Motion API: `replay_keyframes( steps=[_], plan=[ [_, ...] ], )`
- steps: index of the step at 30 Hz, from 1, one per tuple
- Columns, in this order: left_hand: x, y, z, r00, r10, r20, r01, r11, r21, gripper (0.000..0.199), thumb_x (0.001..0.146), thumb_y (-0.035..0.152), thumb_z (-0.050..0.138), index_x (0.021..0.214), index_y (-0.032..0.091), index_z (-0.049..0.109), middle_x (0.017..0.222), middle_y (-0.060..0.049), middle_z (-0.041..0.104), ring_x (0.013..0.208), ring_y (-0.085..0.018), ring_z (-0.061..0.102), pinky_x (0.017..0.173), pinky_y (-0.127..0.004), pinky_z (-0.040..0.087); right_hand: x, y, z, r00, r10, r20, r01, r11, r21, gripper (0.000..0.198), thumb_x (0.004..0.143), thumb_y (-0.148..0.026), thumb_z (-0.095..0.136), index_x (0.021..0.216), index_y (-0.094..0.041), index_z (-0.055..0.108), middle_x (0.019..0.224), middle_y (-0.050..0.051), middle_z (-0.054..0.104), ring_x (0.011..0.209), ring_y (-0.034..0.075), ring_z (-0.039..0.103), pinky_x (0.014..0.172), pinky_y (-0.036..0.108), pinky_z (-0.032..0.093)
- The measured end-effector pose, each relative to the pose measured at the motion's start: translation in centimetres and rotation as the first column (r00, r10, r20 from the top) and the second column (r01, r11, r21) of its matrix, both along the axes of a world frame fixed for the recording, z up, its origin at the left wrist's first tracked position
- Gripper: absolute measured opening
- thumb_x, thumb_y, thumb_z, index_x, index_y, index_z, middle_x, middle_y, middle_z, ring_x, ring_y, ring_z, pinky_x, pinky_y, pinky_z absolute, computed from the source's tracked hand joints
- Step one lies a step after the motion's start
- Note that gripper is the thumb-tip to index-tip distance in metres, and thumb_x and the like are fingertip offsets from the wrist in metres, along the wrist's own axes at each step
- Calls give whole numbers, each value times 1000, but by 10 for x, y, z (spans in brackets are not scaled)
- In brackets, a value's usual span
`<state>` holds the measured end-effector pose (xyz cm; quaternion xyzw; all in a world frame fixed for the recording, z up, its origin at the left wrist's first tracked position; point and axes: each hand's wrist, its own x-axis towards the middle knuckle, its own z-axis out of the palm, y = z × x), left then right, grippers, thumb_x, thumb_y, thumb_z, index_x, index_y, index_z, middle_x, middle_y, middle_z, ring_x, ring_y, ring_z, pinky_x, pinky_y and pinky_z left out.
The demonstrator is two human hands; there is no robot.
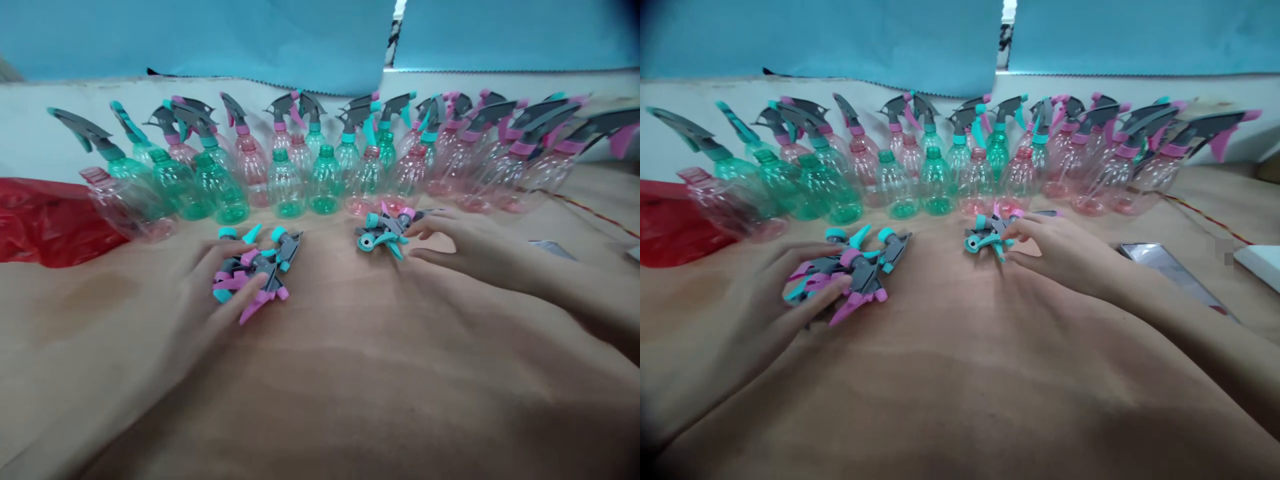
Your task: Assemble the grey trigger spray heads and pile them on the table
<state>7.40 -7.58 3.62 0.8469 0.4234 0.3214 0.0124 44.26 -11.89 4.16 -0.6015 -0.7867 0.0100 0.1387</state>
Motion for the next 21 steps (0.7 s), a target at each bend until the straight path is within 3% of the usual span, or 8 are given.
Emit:
replay_keyframes(
  steps=[3,5,10,13,17,21],
  plan=[
    [32,-10,-3,987,-159,-24,159,987,10,28,87,38,58,111,21,59,111,-8,61,107,-28,57,91,-46,47,6,8,-7,999,41,15,-42,997,67,33,87,-48,52,105,-22,61,111,10,62,100,26,58,85,43,45],
    [56,-19,-3,965,-254,-67,250,967,-53,25,89,31,54,112,22,58,110,-7,61,101,-23,60,86,-40,50,5,16,-13,997,71,-1,-71,993,97,35,88,-47,52,109,-20,61,112,11,60,104,26,57,88,41,45],
    [109,-35,-12,876,-481,-21,464,855,-230,20,89,18,52,108,21,58,105,-4,62,97,-19,62,85,-34,51,-6,47,-30,1000,15,-11,-14,989,146,58,85,-56,53,129,-18,50,129,18,52,121,34,46,94,51,41],
    [130,-39,-25,814,-581,30,570,787,-234,19,88,15,51,106,19,58,101,-5,63,92,-18,62,80,-32,52,-10,68,-35,999,-45,-11,46,987,153,51,90,-49,48,129,-16,52,140,20,42,127,37,38,98,55,36],
    [142,-41,-36,772,-629,90,630,740,-237,18,88,12,49,102,17,59,93,-5,63,80,-15,62,69,-27,52,-12,87,-36,997,-71,3,70,993,91,40,88,-44,53,116,-17,63,136,21,44,123,41,40,93,56,37],
    [142,-37,-40,783,-595,181,622,745,-242,18,87,8,50,99,17,60,87,-3,62,70,-12,59,64,-24,50,-11,91,-34,997,-71,-12,71,997,37,39,84,-47,58,108,-17,66,123,20,52,116,38,44,89,51,40]
  ],
)
